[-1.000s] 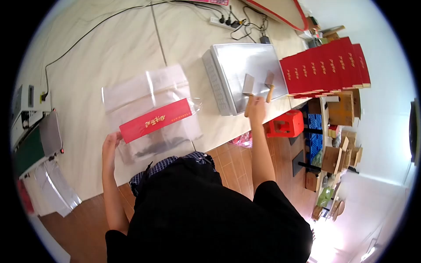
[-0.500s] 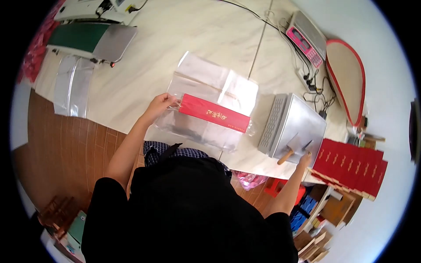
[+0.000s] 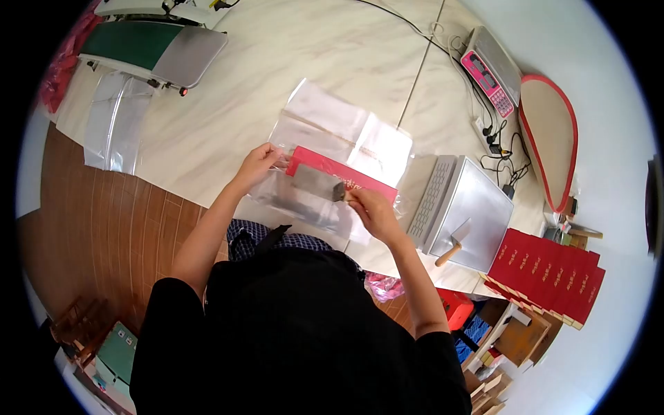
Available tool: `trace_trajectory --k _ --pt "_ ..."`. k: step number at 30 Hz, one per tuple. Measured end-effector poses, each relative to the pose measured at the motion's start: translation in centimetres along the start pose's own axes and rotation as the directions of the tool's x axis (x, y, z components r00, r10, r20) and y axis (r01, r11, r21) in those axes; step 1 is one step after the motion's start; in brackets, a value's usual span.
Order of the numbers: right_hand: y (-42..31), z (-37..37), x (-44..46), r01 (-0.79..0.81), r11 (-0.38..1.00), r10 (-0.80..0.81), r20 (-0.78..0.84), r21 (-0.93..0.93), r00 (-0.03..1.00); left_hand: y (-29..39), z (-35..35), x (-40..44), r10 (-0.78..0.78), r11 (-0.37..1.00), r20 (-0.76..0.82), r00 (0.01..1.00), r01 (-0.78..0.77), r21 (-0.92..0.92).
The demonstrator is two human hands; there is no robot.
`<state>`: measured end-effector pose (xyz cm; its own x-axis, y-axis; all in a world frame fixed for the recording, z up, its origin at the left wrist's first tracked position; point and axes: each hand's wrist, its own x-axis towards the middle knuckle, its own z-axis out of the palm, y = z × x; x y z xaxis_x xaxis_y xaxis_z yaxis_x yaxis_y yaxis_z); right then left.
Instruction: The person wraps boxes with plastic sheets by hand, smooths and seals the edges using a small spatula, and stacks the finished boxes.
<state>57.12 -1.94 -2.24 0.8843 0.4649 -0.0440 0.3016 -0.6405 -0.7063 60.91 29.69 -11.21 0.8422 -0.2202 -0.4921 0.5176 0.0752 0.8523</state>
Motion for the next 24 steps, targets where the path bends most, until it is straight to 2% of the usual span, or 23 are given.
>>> trace_trajectory --k 2,4,6,8,10,12,15,18,24 --pt "0.2 0.9 1.4 0.084 0.996 -0.083 0.147 0.003 0.986 -0.8 -0.2 0.4 0.022 1.0 -0.012 1.0 -0.022 -0.001" --pt "0.7 1.4 2.4 0.11 0.994 -0.108 0.159 -0.002 0.981 -1.6 -0.5 0.9 0.044 0.999 -0.021 0.999 -0.044 -0.003" --pt "1.0 1.7 3.2 0.131 0.991 -0.128 0.171 -0.008 0.977 -2.0 -0.7 1.1 0.051 0.992 -0.034 0.998 -0.046 0.121" --pt "1.0 1.7 3.7 0.069 0.997 -0.074 0.159 0.037 0.984 -1.8 -0.8 1.1 0.072 0.988 -0.023 0.997 -0.069 0.137" --pt "0.6 0.8 4.3 0.026 1.0 -0.025 0.183 -0.001 0.983 -2.1 -0.8 1.4 0.095 0.983 -0.007 0.995 -0.093 0.158" --pt "0.7 0.4 4.9 -0.013 0.999 0.02 0.201 -0.034 0.979 -1.9 -1.0 1.4 0.13 0.987 0.029 0.991 -0.132 0.093" --pt "1.0 0.2 5.6 0.016 1.0 -0.013 0.118 -0.023 0.993 -1.1 -1.1 1.3 0.067 0.989 0.08 0.995 -0.077 0.127" --pt "0.6 -0.4 6.4 -0.079 0.997 0.08 0.141 -0.015 0.987 -1.2 -1.2 1.5 0.105 0.989 0.092 0.99 -0.114 0.097" --pt "1.1 0.4 6.5 -0.107 0.985 0.106 -0.02 -0.137 0.994 -1.4 -1.3 1.6 0.124 0.988 0.093 0.988 -0.132 0.082"
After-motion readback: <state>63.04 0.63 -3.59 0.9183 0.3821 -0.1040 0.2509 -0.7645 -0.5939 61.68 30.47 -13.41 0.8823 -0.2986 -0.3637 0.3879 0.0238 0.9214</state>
